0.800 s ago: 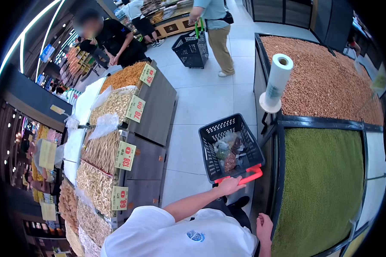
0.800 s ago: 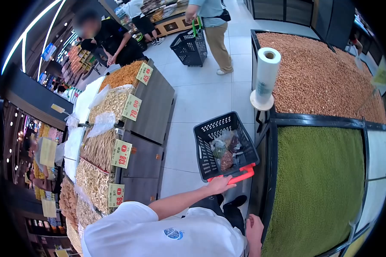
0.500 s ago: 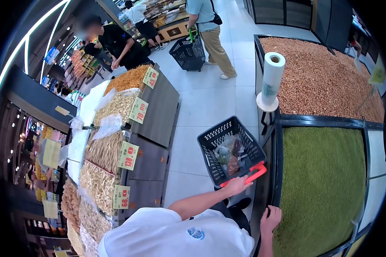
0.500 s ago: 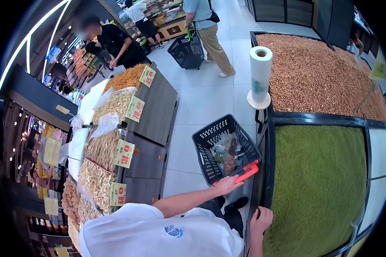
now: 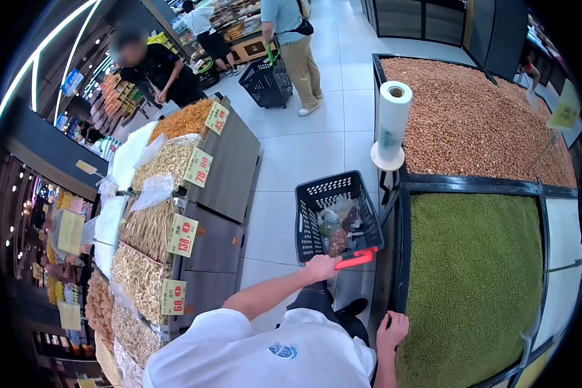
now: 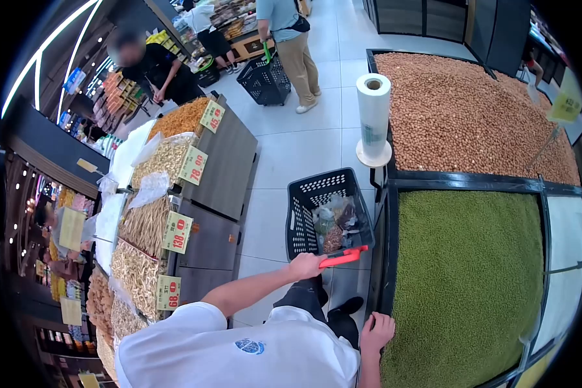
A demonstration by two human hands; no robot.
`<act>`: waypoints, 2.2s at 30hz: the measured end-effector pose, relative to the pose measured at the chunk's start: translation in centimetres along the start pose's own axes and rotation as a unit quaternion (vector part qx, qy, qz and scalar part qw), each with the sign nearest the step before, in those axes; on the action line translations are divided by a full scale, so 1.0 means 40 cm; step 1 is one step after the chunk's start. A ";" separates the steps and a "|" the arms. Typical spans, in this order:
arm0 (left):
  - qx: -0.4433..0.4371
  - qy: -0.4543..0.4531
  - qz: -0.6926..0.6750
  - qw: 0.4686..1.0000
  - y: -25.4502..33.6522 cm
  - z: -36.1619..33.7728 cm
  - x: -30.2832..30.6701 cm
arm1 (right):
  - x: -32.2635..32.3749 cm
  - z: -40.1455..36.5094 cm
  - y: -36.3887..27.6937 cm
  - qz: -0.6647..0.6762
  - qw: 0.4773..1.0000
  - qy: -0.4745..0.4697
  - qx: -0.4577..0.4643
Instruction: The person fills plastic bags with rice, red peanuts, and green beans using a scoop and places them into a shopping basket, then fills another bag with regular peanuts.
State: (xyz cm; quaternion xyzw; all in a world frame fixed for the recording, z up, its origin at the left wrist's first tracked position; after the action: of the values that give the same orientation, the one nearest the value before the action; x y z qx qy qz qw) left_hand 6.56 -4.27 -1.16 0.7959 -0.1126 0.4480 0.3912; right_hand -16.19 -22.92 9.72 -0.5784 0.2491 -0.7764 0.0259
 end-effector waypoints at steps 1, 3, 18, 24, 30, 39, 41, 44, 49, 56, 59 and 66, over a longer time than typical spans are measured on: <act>0.006 0.002 0.017 1.000 -0.022 0.002 0.010 | -0.004 -0.003 0.003 -0.003 1.000 0.002 0.005; 0.012 0.006 0.051 0.999 -0.056 0.026 0.039 | -0.006 0.002 0.007 -0.013 1.000 0.010 0.012; 0.016 0.044 0.117 0.992 -0.331 0.355 0.333 | -0.025 0.085 -0.001 -0.108 0.974 -0.063 -0.188; 0.007 0.043 0.117 0.992 -0.429 0.513 0.455 | -0.051 0.119 0.020 -0.161 0.930 -0.102 -0.316; -0.012 0.069 0.108 0.992 -0.479 0.673 0.547 | -0.041 0.131 0.008 -0.234 0.881 -0.079 -0.404; -0.015 0.059 0.124 0.990 -0.567 0.905 0.690 | -0.044 0.160 0.008 -0.244 0.828 -0.088 -0.497; -0.015 0.060 0.128 0.990 -0.582 0.961 0.725 | -0.050 0.152 0.021 -0.254 0.812 -0.084 -0.519; -0.022 0.057 0.134 0.989 -0.615 1.044 0.772 | -0.058 0.158 0.016 -0.250 0.769 -0.081 -0.582; -0.026 0.030 0.134 0.990 -0.719 1.197 0.822 | -0.206 0.081 0.115 0.149 0.644 0.314 -0.682; -0.038 0.022 0.108 0.993 -0.776 1.371 0.941 | -0.411 1.172 0.036 0.035 0.869 -0.016 -0.493; -0.064 0.005 0.093 0.994 -0.803 1.468 0.993 | -0.511 1.525 -0.069 0.046 0.923 -0.059 -0.378; -0.015 -0.030 0.101 0.994 -1.000 1.659 1.034 | -0.775 2.124 -0.180 0.071 0.975 -0.169 -0.129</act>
State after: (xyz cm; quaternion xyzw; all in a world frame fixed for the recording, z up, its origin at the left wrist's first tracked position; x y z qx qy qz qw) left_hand 92.95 -18.46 -8.30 0.7878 -0.2111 0.4591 0.3521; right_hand 73.21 -36.77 2.87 -0.6805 0.3792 -0.6252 0.0478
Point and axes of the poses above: each hand's wrist, its own z-axis towards the middle knuckle, its own x-axis out of the back of the hand, y = z × x, the point moved 6 cm from there along z, towards the middle knuckle, and after that the axes turned 7 degrees about -y, right-handed, at the moved point
